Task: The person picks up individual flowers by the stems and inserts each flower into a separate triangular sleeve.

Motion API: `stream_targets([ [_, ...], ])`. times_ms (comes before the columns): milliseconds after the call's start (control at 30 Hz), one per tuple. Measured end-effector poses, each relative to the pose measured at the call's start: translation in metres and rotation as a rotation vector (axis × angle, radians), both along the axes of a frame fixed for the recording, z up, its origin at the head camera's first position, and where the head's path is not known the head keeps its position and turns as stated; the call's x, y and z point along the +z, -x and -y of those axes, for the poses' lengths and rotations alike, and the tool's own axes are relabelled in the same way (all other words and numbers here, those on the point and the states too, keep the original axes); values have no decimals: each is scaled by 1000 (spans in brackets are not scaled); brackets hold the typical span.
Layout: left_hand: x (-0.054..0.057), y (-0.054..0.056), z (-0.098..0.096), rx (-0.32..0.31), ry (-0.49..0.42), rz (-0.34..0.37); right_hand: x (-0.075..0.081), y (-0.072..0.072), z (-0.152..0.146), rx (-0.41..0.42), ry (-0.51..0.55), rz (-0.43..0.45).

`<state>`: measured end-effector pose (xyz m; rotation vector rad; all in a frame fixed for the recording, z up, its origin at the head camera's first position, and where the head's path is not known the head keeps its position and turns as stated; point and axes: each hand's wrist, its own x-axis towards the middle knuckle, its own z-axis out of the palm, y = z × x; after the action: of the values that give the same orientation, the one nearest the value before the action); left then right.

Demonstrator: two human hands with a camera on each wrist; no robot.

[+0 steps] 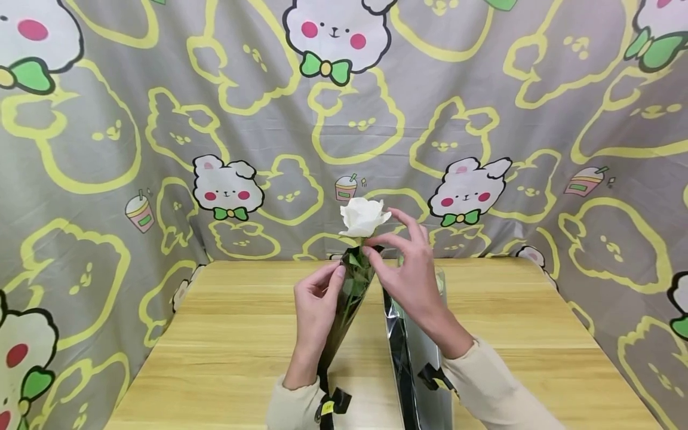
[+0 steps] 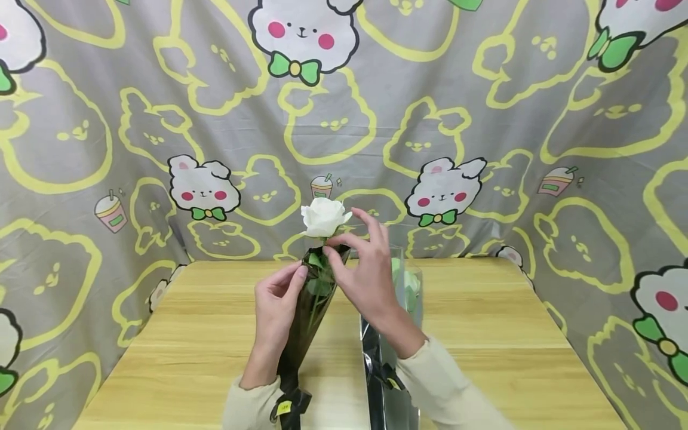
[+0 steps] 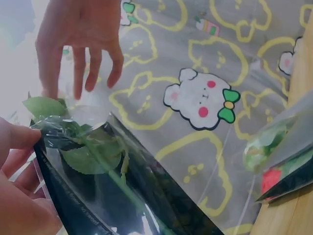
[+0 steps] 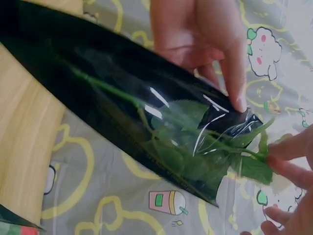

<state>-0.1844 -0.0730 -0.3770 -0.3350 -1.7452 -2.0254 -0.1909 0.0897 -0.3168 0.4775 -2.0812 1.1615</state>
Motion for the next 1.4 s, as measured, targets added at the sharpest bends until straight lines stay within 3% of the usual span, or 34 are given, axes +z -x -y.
stream_targets([
  [133, -1, 0, 0, 29, 28, -29, -3, 5, 3, -43, 18, 20],
  [267, -2, 0, -1, 27, 65, -63, -2, 11, 3, 55, 142, 179],
  [400, -2, 1, 1, 10, 57, -50, 2, 17, -1, 130, 271, 315],
  [733, 3, -2, 2, -37, -55, 51, 9, 15, -1, 93, 283, 308],
  [1000, 5, -2, 0, -39, -126, 91, 17, 18, -7, 195, 124, 383],
  [1267, 16, 0, -5, -43, -139, 100, 46, 32, -18, 249, -222, 509],
  [1400, 23, 1, -8, -46, -145, 94, 59, 40, -19, 319, -275, 575],
])
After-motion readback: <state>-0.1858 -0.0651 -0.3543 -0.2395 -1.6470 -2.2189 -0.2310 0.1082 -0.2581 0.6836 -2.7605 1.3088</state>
